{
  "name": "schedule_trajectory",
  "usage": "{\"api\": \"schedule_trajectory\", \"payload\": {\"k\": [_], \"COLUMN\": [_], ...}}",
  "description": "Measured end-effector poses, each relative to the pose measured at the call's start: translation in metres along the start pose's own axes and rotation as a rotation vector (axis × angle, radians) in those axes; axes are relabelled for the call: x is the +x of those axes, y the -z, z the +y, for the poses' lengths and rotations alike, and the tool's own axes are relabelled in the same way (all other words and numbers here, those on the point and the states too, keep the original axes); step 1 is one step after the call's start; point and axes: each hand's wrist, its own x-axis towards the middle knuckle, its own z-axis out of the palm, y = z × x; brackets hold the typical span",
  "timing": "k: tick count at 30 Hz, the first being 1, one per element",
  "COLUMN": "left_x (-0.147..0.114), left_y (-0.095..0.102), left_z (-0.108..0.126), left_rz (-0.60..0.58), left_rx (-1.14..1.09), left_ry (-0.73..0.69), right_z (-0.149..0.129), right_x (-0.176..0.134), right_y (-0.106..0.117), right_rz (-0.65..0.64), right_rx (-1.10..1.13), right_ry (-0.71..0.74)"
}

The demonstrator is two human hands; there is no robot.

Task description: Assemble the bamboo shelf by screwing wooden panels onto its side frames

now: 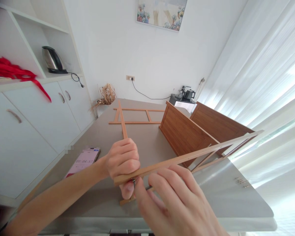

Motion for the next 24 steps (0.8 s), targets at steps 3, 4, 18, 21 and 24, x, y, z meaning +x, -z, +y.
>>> {"api": "schedule_trajectory", "payload": {"k": [3,4,18,21,24], "left_x": [0.000,0.000,0.000,0.000,0.000], "left_y": [0.000,0.000,0.003,0.004,0.003], "left_z": [0.001,0.001,-0.003,-0.003,-0.003], "left_rz": [0.009,0.012,-0.036,-0.042,-0.036], "left_rx": [0.007,0.012,0.029,0.026,0.016], "left_ry": [0.003,0.005,-0.022,-0.022,-0.023], "right_z": [0.003,0.004,0.015,0.014,0.012], "right_x": [0.002,0.001,0.001,0.003,0.006], "right_y": [0.003,0.003,0.004,0.006,0.008], "right_rz": [-0.020,-0.020,-0.197,-0.238,-0.230], "right_rx": [-0.031,-0.034,0.222,0.274,0.297], "right_ry": [0.110,0.119,0.042,0.015,0.005]}}
